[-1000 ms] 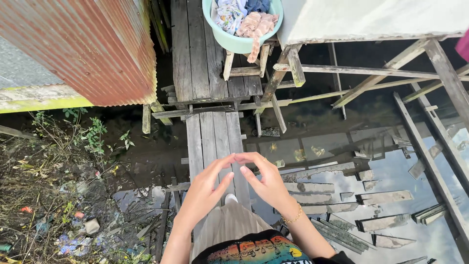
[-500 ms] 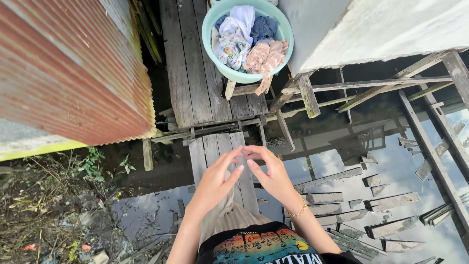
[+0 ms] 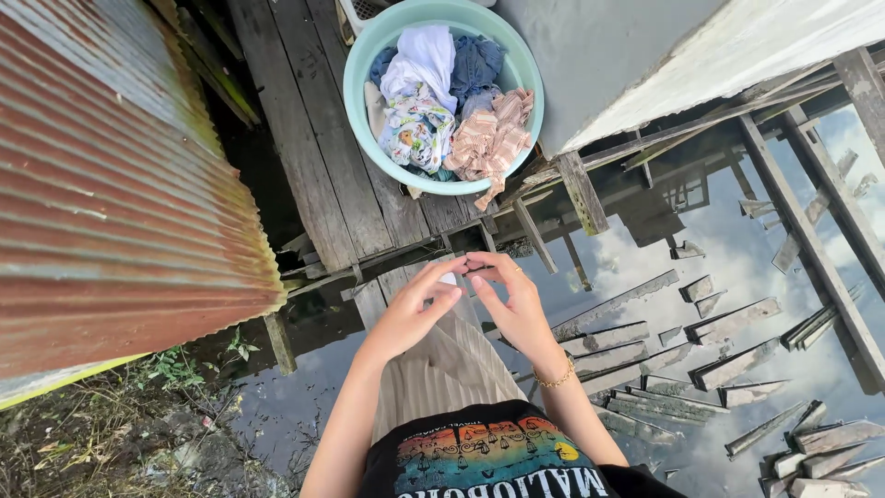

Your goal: Hanging wet laundry on a clothesline outdoors and inspecting dried items.

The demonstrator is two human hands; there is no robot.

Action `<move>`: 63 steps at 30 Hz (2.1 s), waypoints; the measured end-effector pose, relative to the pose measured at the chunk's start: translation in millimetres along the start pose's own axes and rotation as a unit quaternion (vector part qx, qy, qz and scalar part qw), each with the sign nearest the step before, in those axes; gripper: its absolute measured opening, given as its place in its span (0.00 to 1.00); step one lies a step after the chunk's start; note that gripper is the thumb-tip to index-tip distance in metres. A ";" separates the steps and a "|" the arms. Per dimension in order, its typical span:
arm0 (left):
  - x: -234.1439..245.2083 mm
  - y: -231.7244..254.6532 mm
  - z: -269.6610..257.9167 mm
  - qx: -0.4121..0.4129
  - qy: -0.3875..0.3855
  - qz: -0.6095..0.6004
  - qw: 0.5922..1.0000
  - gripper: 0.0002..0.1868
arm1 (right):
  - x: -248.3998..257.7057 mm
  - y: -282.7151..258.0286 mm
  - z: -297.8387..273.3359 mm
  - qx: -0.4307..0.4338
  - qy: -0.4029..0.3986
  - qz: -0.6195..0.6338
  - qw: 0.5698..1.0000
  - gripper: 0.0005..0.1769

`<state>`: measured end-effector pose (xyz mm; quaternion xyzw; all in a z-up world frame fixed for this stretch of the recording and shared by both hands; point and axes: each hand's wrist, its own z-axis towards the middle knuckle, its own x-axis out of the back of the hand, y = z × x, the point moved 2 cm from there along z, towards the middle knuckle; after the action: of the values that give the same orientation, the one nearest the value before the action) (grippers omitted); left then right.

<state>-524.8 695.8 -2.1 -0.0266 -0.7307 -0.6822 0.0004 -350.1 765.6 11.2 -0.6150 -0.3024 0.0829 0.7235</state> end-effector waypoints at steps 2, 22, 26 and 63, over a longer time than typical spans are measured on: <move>9.9 -18.2 26.2 0.030 -0.023 -0.048 0.998 0.30 | -0.1 11.0 24.6 -0.007 0.003 0.034 0.999 0.16; 71.5 -154.4 230.2 0.173 0.147 -0.116 0.967 0.29 | -19.0 204.9 265.9 -0.215 0.007 0.093 0.972 0.23; 81.7 -203.6 246.8 0.175 0.228 -0.009 0.958 0.32 | -35.3 215.5 318.6 -0.174 0.006 0.076 0.982 0.29; 91.4 -212.4 290.1 0.142 0.268 0.097 0.948 0.34 | 35.9 152.0 345.2 -0.119 0.220 0.222 0.942 0.22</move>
<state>-614.1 974.1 -230.6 0.0870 -0.7870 -0.5500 0.2657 -469.1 1108.1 -98.8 -0.7510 0.0010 0.0675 0.6569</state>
